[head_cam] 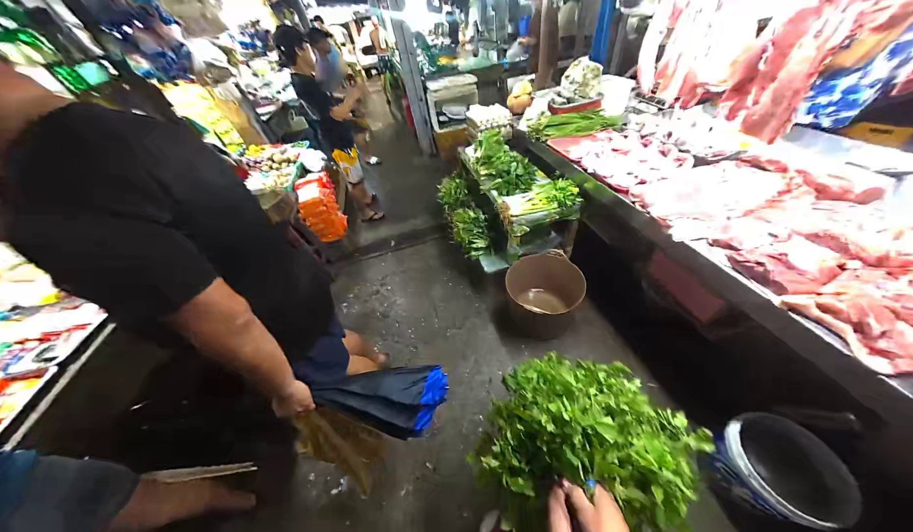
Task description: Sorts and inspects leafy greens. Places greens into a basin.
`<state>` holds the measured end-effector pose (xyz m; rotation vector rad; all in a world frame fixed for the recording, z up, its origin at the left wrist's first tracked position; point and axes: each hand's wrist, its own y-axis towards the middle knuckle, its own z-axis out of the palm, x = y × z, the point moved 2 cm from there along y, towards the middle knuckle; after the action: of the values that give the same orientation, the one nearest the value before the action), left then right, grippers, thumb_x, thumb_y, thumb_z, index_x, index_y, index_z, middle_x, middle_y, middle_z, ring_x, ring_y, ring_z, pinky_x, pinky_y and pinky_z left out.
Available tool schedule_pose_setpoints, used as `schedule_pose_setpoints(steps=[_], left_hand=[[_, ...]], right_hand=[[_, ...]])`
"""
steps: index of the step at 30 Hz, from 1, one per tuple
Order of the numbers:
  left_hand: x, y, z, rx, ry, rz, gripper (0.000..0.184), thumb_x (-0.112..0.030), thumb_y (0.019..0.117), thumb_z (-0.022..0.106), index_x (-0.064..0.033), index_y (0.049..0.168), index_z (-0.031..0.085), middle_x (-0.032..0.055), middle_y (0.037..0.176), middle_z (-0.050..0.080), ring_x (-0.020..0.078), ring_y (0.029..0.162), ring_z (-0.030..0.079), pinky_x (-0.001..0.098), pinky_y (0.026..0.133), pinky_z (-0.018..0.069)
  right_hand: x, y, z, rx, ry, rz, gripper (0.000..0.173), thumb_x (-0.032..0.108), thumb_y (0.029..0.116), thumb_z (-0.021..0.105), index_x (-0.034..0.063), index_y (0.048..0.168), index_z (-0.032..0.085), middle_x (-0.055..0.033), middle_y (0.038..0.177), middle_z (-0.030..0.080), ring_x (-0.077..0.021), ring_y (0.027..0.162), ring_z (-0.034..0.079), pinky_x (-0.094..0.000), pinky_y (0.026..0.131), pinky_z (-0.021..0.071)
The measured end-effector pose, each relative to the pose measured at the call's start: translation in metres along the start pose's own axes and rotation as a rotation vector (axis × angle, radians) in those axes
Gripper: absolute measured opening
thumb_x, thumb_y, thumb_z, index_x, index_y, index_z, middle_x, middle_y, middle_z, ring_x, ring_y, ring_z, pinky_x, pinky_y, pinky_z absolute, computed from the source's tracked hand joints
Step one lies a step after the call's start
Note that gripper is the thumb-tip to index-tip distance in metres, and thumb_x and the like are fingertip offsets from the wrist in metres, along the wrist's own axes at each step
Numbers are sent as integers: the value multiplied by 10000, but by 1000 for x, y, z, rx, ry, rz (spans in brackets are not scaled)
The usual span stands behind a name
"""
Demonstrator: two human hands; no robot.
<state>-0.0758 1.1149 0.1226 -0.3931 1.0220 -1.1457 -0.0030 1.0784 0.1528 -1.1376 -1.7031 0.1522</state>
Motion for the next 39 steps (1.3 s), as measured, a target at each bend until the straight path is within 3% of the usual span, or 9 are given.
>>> schedule_pose_setpoints(steps=[8,13,18,23,26,30,32,36,39], left_hand=[[-145,135,73,-21,-175,-10,418,-396,1109,241,-122,1095,557,59,893,639,165,807,626,380,712,539],[-241,220,112,-117,-62,-71,400,-377,1104,306,-92,1169,580,105,1024,650,214,928,627,437,799,530],[-324,296,167,-64,-32,3,348,-361,1088,334,-118,1033,576,64,897,651,177,828,646,396,729,554],[-403,365,238,-38,139,34,402,-402,1091,323,-102,1121,588,91,975,668,206,891,657,425,769,557],[-433,410,273,-22,252,32,460,-421,1104,320,-98,1330,557,126,1190,653,245,1059,636,465,887,539],[-451,485,288,-77,373,-36,309,-340,1074,401,-111,1115,605,69,926,663,158,754,628,324,626,520],[-440,533,274,-103,392,-91,246,-293,1051,432,-113,1045,599,49,868,641,131,698,599,291,591,496],[-389,634,207,-87,456,-195,269,-248,1060,410,-67,1122,598,73,994,658,164,891,631,361,778,533],[-354,686,160,-140,479,-422,375,-294,1073,445,-40,1324,558,134,1215,638,229,1062,617,438,898,523]], right_hand=[[121,170,-23,-90,5,-23,470,342,1021,583,-61,1259,625,-280,1281,623,-394,1249,590,-545,1083,453],[196,273,-40,-82,32,-5,496,328,1031,563,-77,1316,567,-290,1324,592,-394,1284,566,-521,1105,440],[278,355,-78,-83,82,6,474,335,1036,533,-51,1308,570,-266,1347,570,-375,1277,566,-510,1082,461],[334,442,-129,-140,274,-141,453,322,1034,533,-46,1295,575,-242,1285,605,-330,1225,595,-476,1060,477],[344,498,-151,-170,580,-274,412,209,1004,609,-62,1311,567,-208,1212,662,-244,1132,656,-429,1012,532],[327,575,-147,-162,865,-208,475,156,969,633,-51,1381,517,-197,1246,655,-217,1125,662,-411,993,553],[304,612,-135,-161,901,-66,510,148,967,664,-55,1405,500,-211,1290,639,-232,1175,645,-419,1027,536],[233,679,-91,-123,903,247,582,149,970,696,-50,1457,446,-231,1347,607,-259,1216,629,-430,1050,526],[179,714,-48,-129,977,431,458,150,1006,650,-52,1393,510,-219,1236,659,-259,1078,684,-444,931,587]])
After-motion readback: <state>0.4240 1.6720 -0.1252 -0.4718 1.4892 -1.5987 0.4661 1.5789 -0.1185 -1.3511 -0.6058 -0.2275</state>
